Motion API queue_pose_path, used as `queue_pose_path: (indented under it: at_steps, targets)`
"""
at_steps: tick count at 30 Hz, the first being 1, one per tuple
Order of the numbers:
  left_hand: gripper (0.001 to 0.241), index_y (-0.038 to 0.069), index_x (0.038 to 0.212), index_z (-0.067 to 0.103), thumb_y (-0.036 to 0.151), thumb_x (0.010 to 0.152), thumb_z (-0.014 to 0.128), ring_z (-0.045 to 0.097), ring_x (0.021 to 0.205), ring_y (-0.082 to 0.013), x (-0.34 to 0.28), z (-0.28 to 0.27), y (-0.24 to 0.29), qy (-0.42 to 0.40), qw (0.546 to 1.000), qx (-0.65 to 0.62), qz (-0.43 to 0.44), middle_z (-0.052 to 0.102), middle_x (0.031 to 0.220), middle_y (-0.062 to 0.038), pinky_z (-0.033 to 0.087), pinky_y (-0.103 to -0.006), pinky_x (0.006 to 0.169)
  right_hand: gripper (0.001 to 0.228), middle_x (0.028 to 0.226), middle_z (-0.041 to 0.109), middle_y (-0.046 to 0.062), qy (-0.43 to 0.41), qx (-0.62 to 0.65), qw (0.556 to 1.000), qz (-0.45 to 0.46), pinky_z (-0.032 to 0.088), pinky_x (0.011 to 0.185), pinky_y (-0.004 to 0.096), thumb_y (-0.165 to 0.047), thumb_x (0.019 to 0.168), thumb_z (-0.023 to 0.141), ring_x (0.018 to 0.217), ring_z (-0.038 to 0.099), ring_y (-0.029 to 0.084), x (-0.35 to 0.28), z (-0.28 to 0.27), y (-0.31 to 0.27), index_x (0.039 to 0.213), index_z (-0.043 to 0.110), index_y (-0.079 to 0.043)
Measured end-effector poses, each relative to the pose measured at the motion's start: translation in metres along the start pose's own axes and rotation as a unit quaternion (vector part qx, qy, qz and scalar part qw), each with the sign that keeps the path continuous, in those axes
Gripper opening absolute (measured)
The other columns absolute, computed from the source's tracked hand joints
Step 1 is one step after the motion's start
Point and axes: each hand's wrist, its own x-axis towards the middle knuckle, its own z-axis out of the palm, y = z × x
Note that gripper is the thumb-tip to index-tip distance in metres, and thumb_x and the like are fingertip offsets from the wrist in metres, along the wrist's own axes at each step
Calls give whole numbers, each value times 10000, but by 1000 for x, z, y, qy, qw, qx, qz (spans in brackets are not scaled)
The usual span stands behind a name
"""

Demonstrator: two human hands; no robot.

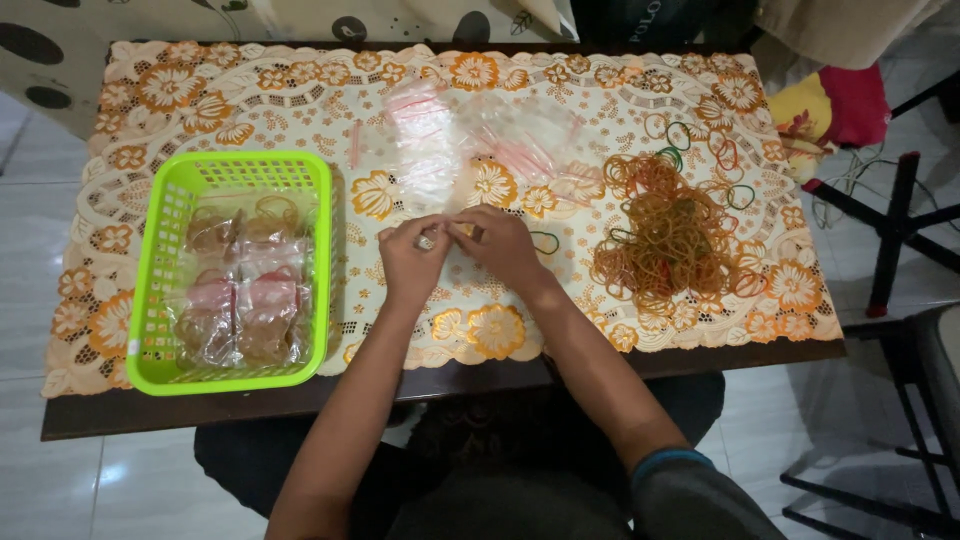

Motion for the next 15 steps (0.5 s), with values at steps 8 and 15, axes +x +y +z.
queue_pose_path:
  at_steps: [8,15]
  targets:
    - [192,156,980,782,36,831,774,713,747,-179,0,4,-13,-12,999,-41,-19,750,796,-2,437,-309,793,159,949,772,52,13,-41,999,-16,557,618,325,-158,913,789,647,723,220,-2,5,1,1071,784,-134]
    - [156,106,996,796,19,883,734,730,761,-273,1,0,-4,-7,996,-77,-41,758,814,-99,483,-356,758,127,887,773,10,30,-80,995,-48,530,641,287,-166,915,793,612,704,156,-3,6,-3,1039,788,-143]
